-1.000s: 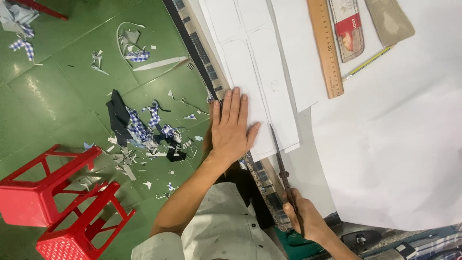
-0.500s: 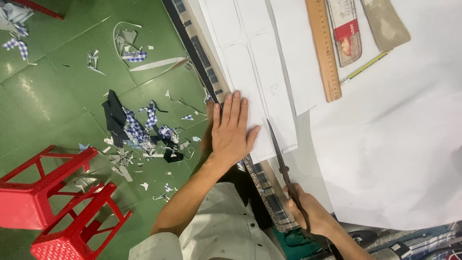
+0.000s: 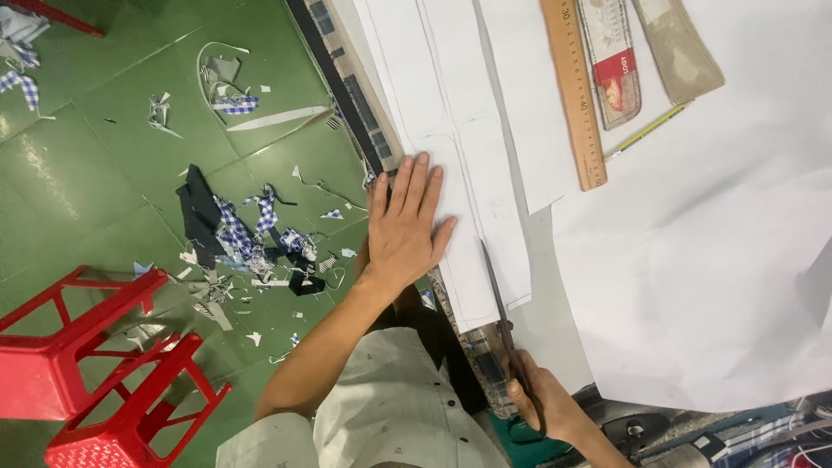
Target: The person uses shears to cut a large sheet of white paper along pre-drawn lines on a table. They repeatedly reposition the paper and cut out multiple rectangular and irregular pieces, accumulating cutouts and scraps on the table.
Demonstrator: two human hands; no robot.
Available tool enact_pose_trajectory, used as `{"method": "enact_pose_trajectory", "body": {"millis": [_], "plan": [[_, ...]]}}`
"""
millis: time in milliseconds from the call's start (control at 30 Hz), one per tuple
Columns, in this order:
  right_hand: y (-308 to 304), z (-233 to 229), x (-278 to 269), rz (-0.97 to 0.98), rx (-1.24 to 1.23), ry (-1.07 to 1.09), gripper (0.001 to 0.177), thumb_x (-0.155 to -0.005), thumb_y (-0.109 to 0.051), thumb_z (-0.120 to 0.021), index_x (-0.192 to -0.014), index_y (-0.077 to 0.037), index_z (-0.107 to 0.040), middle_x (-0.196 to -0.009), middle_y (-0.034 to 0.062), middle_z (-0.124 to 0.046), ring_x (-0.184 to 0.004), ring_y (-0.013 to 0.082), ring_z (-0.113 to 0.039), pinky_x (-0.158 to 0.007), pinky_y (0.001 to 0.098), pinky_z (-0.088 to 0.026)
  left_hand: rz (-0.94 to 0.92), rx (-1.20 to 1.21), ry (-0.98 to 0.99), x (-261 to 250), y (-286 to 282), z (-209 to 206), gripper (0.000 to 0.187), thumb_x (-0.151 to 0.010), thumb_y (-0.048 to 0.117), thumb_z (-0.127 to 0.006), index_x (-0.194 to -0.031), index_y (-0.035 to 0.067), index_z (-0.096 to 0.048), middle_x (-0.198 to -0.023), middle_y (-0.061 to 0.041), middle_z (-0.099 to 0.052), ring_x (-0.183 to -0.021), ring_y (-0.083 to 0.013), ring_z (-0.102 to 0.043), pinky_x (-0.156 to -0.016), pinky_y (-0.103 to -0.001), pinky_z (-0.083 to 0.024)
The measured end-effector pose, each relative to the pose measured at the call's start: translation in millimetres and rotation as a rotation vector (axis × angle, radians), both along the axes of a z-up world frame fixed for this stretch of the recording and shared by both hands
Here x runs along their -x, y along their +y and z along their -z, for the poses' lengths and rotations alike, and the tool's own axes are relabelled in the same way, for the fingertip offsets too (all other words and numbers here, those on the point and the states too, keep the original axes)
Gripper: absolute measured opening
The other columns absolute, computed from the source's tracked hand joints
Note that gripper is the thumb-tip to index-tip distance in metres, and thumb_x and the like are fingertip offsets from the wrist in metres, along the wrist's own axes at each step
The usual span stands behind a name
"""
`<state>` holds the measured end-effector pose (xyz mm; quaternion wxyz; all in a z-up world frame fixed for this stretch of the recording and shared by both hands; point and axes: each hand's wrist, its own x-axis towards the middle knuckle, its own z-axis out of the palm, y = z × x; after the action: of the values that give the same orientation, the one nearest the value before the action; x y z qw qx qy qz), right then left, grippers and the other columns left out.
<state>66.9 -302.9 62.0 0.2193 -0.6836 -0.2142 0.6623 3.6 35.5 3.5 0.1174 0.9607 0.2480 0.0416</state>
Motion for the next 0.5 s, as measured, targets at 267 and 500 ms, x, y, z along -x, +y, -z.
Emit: {"method": "enact_pose_trajectory", "body": {"millis": [267,500], "plan": [[20.3,-3.9,-6.0,0.009,-0.038,0.011,0.077,-0.091,-0.069,-0.034,-0.129,-0.005,-0.051,-0.055,-0.0028,-0.038,-0.045,0.0105,-0.034,-0.044,0.0290,-0.031,0.013,0.017,0.017,0.6,0.7,-0.3,0.070,-0.110,0.054,-0.033,-0.161,0.007,-0.038,-0.168,-0.016,-0.025,-0.157,-0.0324,-0.021,-0.129,-0.053,-0.014],[24.3,-3.7,-2.8,0.002,0.054,-0.057,0.082,-0.085,-0.076,-0.028,-0.122,-0.008,-0.056,-0.056,-0.0012,-0.041,-0.047,0.0125,-0.037,-0.046,0.0306,-0.034,0.015,-0.013,0.043,0.4,0.2,0.3,0.071,-0.111,0.055,-0.033,-0.162,0.007,-0.038,-0.169,-0.016,-0.025,-0.157,-0.0321,-0.020,-0.128,-0.053,-0.012]]}}
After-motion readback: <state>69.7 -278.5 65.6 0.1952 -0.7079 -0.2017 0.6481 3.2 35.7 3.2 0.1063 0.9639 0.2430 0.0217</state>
